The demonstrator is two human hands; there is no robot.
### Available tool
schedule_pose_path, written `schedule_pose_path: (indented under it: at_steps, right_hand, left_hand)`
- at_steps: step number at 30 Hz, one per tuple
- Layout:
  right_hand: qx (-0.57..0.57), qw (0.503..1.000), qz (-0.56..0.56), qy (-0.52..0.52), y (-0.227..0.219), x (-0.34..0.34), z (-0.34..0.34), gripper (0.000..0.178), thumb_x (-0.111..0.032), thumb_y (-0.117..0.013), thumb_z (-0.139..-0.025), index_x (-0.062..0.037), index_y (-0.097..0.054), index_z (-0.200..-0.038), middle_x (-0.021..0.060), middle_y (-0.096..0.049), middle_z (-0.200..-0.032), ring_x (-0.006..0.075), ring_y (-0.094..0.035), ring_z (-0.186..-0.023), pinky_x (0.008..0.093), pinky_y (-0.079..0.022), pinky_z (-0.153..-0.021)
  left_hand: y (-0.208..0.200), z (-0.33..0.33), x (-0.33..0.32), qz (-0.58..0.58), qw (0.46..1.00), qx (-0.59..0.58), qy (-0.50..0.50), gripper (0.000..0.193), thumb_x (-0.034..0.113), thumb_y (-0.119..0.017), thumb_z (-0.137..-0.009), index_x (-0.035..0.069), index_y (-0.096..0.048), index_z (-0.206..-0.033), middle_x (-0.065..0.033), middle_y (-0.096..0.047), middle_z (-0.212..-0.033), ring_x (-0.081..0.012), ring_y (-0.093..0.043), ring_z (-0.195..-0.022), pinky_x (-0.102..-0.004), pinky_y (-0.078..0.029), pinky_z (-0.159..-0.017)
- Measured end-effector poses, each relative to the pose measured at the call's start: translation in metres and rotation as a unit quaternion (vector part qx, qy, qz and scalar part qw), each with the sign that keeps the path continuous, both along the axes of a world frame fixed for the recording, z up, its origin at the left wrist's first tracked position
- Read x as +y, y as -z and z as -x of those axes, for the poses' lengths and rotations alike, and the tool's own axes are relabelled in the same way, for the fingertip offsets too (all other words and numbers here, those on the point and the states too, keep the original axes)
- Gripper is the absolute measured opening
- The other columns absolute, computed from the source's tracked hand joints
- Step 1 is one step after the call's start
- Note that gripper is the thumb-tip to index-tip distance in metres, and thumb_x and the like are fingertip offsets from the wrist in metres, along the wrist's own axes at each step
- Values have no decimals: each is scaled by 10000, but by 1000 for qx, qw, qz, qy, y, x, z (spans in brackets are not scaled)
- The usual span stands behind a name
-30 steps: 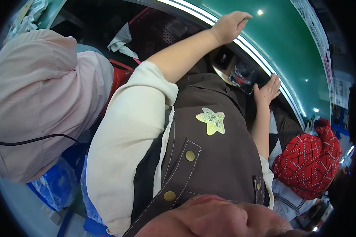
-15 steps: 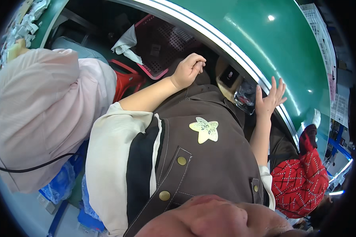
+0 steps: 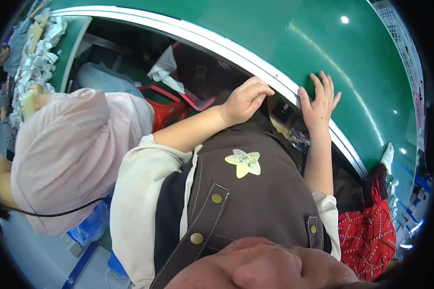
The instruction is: Assembling small white plastic components on a factory production line.
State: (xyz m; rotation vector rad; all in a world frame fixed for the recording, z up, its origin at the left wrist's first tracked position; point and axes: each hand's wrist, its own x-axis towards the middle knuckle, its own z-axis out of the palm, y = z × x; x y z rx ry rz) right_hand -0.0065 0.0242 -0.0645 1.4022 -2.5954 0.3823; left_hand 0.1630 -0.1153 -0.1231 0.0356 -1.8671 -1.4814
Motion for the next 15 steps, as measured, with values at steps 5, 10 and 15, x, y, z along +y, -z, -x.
schedule_pose_path:
  at_steps: [5,10,15]
  right_hand:
    - [-19,999,25,-14,0,5,-3,415,-257,-604,-791,-109,-526,-1171,105,-440,-1311,308,-336,-1274,568,-99,-1046]
    - [-51,997,57,-12,-1,8,-2,383,-204,-600,-772,-88,-535,-1131,115,-452,-1293,321,-355,-1255,552,-120,-1050]
    - [-61,995,73,-10,0,10,1,351,-177,-593,-762,-77,-550,-1096,119,-461,-1282,323,-371,-1243,545,-135,-1050]
  left_hand:
    - [-23,10,-38,53,994,-46,-84,150,38,-593,-823,16,-628,-967,-87,-546,-782,-210,-530,-691,-279,-438,-636]
    - [-35,29,-94,23,991,-43,-126,271,246,-545,-894,3,-650,-836,-74,-496,-628,-180,-471,-589,-287,-389,-553]
    - [-34,45,-180,51,958,-132,-251,237,222,-535,-889,22,-661,-868,-51,-575,-659,-113,-507,-575,-251,-399,-541]
